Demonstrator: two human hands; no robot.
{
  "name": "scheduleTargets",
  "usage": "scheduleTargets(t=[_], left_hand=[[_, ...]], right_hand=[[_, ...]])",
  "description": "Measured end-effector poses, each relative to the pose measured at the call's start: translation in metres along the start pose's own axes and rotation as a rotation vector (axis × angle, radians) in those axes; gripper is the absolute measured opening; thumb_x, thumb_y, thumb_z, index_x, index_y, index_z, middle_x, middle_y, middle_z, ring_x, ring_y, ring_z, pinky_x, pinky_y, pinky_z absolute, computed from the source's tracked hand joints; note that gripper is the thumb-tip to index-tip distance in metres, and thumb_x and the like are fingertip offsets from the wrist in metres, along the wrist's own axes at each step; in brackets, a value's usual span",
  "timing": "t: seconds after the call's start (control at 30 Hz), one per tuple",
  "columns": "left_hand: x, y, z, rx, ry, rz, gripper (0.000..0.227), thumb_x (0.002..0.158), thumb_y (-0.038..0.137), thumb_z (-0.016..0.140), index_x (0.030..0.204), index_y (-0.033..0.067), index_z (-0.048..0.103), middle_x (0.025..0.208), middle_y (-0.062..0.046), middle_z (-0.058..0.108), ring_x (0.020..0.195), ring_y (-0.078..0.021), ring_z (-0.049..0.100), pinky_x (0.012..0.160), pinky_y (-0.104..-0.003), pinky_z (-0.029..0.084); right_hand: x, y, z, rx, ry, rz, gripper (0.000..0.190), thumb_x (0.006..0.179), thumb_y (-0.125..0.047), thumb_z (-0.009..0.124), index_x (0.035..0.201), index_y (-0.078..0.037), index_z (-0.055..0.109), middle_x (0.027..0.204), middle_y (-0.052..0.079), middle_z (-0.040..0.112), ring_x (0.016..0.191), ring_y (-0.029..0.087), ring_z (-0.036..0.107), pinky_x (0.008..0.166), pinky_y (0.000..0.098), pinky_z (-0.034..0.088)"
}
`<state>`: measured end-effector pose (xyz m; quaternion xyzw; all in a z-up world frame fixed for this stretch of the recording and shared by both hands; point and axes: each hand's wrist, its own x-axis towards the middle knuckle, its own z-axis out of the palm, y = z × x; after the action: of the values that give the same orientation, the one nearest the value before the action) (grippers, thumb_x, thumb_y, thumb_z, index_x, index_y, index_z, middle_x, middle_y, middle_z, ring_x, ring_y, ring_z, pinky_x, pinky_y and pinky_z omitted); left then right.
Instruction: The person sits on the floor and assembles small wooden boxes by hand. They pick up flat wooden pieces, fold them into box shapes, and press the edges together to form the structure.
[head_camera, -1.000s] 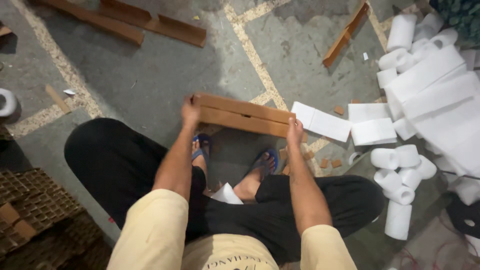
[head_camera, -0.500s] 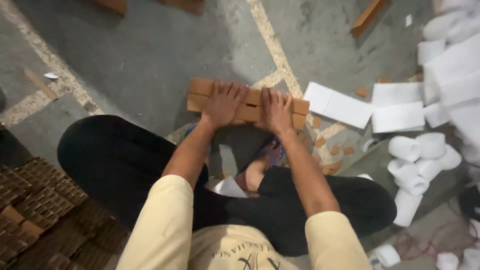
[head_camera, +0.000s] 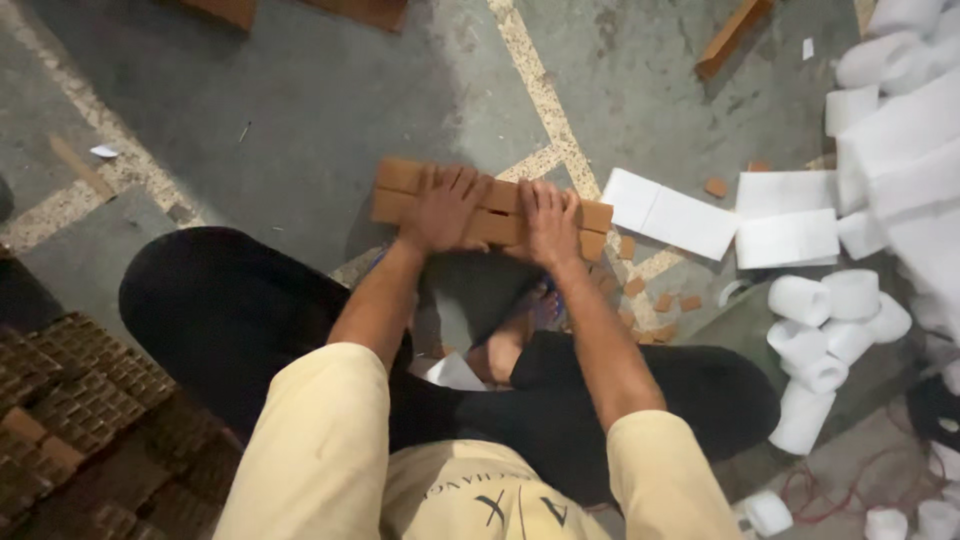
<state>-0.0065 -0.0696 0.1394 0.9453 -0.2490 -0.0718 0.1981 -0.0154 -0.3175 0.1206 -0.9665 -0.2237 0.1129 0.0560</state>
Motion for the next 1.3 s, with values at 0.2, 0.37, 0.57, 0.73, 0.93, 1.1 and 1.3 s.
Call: scheduleTargets(t=[0.2, 0.37, 0.57, 0.73, 0.93, 1.1, 1.3], left_hand=[[-0.025, -0.052, -0.035, 0.065, -0.140, -0.024, 0.109, 0.062, 0.074, 0.074, 0.147, 0.0114, 0.048, 0.144, -0.013, 0.051, 0.138, -0.0328, 0.043, 0.109, -0.060, 0.028], [-0.032, -0.075, -0.038, 0.182, 0.027, -0.047, 0.113, 0.060, 0.080, 0.074, 0.140, 0.0045, 0.051, 0.133, -0.016, 0.053, 0.130, -0.0337, 0.045, 0.108, -0.060, 0.031], [-0.036, -0.077, -0.020, 0.059, 0.044, -0.028, 0.105, 0.062, 0.071, 0.076, 0.143, 0.0079, 0.052, 0.134, -0.013, 0.054, 0.133, -0.0320, 0.046, 0.104, -0.053, 0.034], [-0.032, -0.077, -0.034, 0.116, 0.082, -0.040, 0.105, 0.061, 0.072, 0.077, 0.141, 0.0084, 0.052, 0.134, -0.012, 0.054, 0.132, -0.0313, 0.047, 0.108, -0.057, 0.032], [-0.031, -0.050, -0.035, 0.028, 0.092, -0.009, 0.101, 0.063, 0.064, 0.079, 0.141, 0.0067, 0.049, 0.138, -0.016, 0.053, 0.135, -0.0335, 0.045, 0.113, -0.060, 0.028], [0.004, -0.009, -0.005, 0.209, -0.013, 0.003, 0.103, 0.062, 0.053, 0.081, 0.146, 0.0063, 0.046, 0.141, -0.012, 0.053, 0.135, -0.0301, 0.045, 0.112, -0.059, 0.028], [0.011, -0.014, 0.012, 0.151, -0.061, 0.021, 0.100, 0.062, 0.045, 0.085, 0.146, 0.0056, 0.046, 0.144, -0.011, 0.050, 0.134, -0.0284, 0.045, 0.110, -0.056, 0.030]], right_hand=[[-0.028, 0.038, -0.016, -0.099, -0.010, 0.040, 0.135, 0.051, -0.060, 0.092, 0.157, -0.005, 0.029, 0.151, 0.015, 0.039, 0.144, 0.035, 0.033, 0.116, 0.0634, 0.019], [-0.032, 0.061, -0.026, -0.128, -0.010, 0.057, 0.136, 0.045, -0.063, 0.090, 0.153, -0.004, 0.033, 0.145, 0.015, 0.043, 0.139, 0.036, 0.036, 0.117, 0.0608, 0.021], [-0.036, 0.064, -0.017, -0.066, 0.046, 0.001, 0.134, 0.045, -0.064, 0.090, 0.150, -0.001, 0.037, 0.141, 0.016, 0.045, 0.136, 0.036, 0.040, 0.115, 0.0582, 0.025], [-0.032, 0.062, -0.028, -0.102, 0.008, 0.023, 0.135, 0.047, -0.067, 0.088, 0.152, -0.002, 0.035, 0.141, 0.016, 0.044, 0.135, 0.036, 0.039, 0.115, 0.0591, 0.024], [-0.012, 0.015, -0.025, -0.154, 0.004, 0.051, 0.132, 0.055, -0.071, 0.085, 0.154, -0.004, 0.030, 0.152, 0.018, 0.037, 0.143, 0.037, 0.032, 0.113, 0.0616, 0.020], [0.032, -0.041, -0.011, -0.201, 0.002, -0.101, 0.130, 0.056, -0.070, 0.083, 0.154, -0.003, 0.030, 0.155, 0.015, 0.040, 0.142, 0.032, 0.037, 0.116, 0.0581, 0.025], [0.037, -0.040, -0.007, -0.077, 0.078, -0.138, 0.120, 0.069, -0.073, 0.080, 0.153, -0.001, 0.033, 0.147, 0.017, 0.045, 0.140, 0.033, 0.041, 0.118, 0.0583, 0.027]])
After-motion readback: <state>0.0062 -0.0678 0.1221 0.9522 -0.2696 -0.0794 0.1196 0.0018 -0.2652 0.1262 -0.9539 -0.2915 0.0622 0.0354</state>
